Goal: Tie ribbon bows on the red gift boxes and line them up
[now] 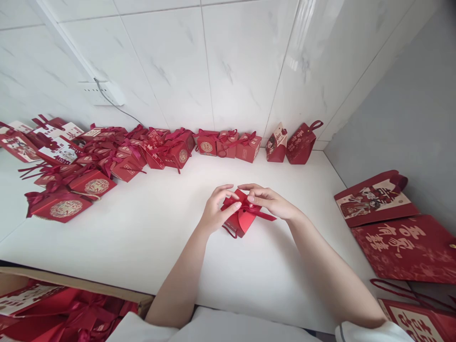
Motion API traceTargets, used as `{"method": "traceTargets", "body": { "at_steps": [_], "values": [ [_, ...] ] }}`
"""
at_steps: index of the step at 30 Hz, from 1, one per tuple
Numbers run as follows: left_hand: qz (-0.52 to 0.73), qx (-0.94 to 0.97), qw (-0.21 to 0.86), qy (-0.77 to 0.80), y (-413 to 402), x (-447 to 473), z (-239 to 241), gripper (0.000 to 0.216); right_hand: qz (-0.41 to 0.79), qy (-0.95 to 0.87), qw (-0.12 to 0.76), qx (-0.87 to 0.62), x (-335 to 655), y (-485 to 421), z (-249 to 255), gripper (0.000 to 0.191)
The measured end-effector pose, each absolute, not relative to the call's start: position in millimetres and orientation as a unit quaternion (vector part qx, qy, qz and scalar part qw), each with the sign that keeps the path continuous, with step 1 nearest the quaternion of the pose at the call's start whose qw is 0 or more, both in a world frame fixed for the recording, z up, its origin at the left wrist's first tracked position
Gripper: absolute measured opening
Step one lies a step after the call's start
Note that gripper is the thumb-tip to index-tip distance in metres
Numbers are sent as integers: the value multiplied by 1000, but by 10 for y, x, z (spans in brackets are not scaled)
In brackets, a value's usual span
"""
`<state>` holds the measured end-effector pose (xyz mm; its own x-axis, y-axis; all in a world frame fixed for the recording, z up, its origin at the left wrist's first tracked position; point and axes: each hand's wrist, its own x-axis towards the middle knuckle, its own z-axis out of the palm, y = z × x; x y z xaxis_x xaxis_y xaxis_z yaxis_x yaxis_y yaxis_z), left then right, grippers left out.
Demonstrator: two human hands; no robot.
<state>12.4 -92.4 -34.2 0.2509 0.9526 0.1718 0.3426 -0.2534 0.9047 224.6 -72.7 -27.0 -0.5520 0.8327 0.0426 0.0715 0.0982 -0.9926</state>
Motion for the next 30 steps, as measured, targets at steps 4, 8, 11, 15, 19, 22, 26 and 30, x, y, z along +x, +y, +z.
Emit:
{"method": "traceTargets", "body": {
  "at_steps": [4,8,11,15,19,22,26,30],
  "values": [
    [372,708,378,466,-969,199,-360,13,587,-650,341,-341,2218,-727,-298,37],
    [347,720,376,469,-966,201,-386,8,603,-623,357,-347,2197,-720,-328,35],
    [328,728,374,472,-945,182,-401,5,596,-623,364,-353,2198,-710,-352,36],
    [322,748,351,463,-919,167,-417,4,596,-622,366,-352,2210,-689,-404,34],
    [322,751,348,459,-928,169,-419,3,618,-596,375,-350,2172,-659,-487,33],
    [327,739,370,459,-947,166,-396,6,621,-578,395,-353,2144,-645,-519,35],
    [356,688,439,454,-936,119,-346,17,601,-587,406,-358,2194,-654,-467,35],
    [382,639,488,455,-886,36,-325,23,611,-588,369,-382,2272,-670,-397,37]
  ]
}}
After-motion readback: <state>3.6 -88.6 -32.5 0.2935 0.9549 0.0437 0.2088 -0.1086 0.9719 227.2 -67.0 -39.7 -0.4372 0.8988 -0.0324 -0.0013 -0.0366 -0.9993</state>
